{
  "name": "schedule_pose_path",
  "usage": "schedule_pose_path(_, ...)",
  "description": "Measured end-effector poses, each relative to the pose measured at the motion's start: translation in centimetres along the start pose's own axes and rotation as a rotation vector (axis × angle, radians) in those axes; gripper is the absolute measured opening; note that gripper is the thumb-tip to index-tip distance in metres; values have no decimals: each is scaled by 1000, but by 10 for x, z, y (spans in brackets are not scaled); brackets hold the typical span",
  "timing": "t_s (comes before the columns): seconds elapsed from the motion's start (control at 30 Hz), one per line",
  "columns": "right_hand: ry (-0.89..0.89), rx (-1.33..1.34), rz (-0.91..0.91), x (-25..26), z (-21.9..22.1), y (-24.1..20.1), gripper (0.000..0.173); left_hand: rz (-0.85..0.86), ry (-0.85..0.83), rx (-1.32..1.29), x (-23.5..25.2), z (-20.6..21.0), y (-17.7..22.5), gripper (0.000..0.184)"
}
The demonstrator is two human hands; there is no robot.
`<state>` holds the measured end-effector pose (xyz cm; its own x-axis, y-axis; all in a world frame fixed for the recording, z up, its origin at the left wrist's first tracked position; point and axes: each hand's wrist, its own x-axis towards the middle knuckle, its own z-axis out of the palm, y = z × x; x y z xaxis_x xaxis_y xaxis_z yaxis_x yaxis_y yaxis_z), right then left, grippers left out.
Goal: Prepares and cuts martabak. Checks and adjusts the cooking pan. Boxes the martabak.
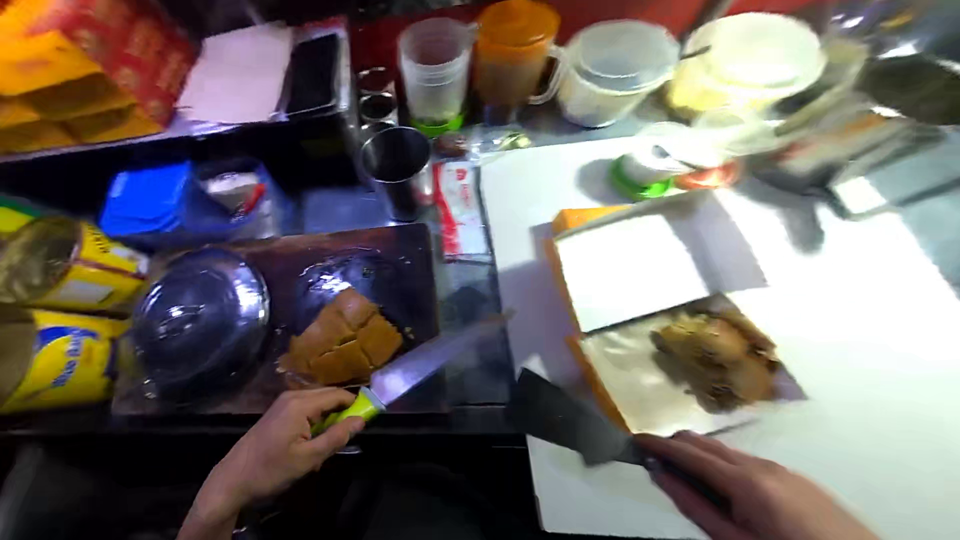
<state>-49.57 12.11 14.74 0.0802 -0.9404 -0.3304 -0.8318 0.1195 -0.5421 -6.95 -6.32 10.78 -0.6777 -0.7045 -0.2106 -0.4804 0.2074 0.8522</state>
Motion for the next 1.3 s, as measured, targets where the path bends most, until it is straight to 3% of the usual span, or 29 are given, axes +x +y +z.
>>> schedule_pose_path(0.07, 38, 16, -18, 29, 51, -34, 29, -86, 174, -25, -17, -23, -23, 35)
schedule_pose_path(0.17, 246, -130, -74, 63, 103, -67, 30, -77, 305, 59, -19, -53, -57, 36)
schedule_pose_path(0.27, 372, -226, -10, 94, 129, -103, 33, -57, 300, 251, -13, -70, -83, 37)
schedule_pose_path(0.43, 291, -159, 149, 142, 145, -150, 30, 36, 237, 393, -10, -72, -105, 41)
schedule_pose_path(0.53, 450, -138, 154, 168, 171, -167, 29, 92, 259, 434, -8, -70, -108, 41)
schedule_pose_path(0.73, 638, -103, 10, 179, 166, -132, 29, 185, 343, 523, 1, -61, -94, 38)
schedule_pose_path(1.0, 572, -135, -61, 195, 142, -100, 32, 150, 307, 587, 16, -56, -73, 37)
schedule_pose_path(1.3, 732, 9, -149, 185, 137, -73, 29, 128, 301, 661, 36, -39, -32, 40)
